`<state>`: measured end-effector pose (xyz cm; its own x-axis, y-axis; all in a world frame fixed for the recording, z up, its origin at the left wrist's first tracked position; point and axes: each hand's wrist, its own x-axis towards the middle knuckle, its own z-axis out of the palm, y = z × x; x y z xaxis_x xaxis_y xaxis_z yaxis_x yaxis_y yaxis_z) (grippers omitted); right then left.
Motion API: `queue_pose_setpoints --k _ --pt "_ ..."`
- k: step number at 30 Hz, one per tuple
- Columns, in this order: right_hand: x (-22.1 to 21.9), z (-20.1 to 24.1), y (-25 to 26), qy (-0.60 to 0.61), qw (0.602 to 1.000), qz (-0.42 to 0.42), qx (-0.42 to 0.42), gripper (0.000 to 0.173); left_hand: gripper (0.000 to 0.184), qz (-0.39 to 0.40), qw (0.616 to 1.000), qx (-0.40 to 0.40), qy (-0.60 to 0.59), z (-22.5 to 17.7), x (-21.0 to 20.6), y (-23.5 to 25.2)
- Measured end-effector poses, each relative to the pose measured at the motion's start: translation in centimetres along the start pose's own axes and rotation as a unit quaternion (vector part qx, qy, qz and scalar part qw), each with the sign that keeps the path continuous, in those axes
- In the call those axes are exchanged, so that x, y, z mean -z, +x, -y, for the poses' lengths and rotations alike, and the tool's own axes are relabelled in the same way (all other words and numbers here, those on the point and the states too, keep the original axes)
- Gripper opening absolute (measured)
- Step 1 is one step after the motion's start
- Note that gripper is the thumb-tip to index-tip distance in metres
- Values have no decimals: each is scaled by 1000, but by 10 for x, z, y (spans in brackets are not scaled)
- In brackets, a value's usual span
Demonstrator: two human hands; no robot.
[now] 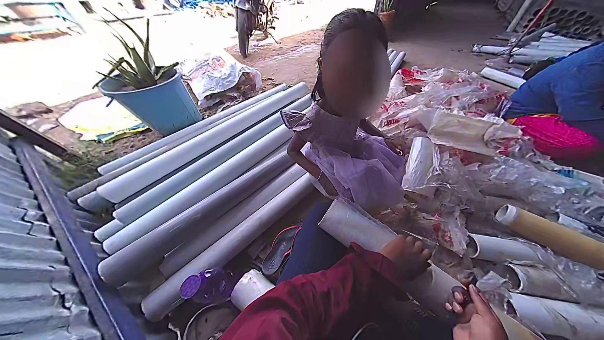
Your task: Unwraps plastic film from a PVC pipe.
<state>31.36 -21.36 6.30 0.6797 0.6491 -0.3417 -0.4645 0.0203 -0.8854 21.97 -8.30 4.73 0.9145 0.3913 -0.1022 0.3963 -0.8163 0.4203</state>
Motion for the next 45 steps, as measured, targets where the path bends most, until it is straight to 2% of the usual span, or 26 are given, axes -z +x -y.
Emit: queue_pose_setpoints --k 3,5,8,12,14,20,25,27,29,33,35,41,45 --pt "7 13 11 -132 985 -23 106 27 28 -149 986 -72 10 7 -19 -5" --pt "16 15 12 -292 951 -16 100 22 23 -179 979 -98 9 8 -26 -11" --pt "13 15 20 -508 859 27 45 28 19 -198 972 -121 22 10 -26 -12" --pt "-11 23 24 -675 734 62 -27 33 16 -276 947 -154 51 12 -32 -12" --pt "-17 25 28 -711 697 77 -47 35 15 -291 941 -163 67 12 -33 -13" --pt "-27 29 29 -762 639 92 -46 36 13 -327 925 -172 94 12 -35 -14" --pt "-42 30 33 -814 570 100 -46 36 14 -303 936 -154 87 11 -32 -15" --pt "-42 35 40 -813 564 130 -59 36 17 -255 959 -111 47 6 -29 -18" --pt "-40 39 47 -805 567 161 -69 35 22 -169 985 -44 -9 1 -19 -17" --pt "-36 38 44 -784 597 159 -65 32 30 -56 996 36 -63 -5 -4 -10" --pt "-34 34 39 -775 614 141 -52 31 32 -49 995 44 -73 -5 -3 -9" --pt "-26 28 24 -769 625 121 -53 31 35 12 996 58 -62 -8 5 -8" --pt "-22 22 14 -767 632 104 -45 31 35 24 996 60 -56 -8 6 -8"
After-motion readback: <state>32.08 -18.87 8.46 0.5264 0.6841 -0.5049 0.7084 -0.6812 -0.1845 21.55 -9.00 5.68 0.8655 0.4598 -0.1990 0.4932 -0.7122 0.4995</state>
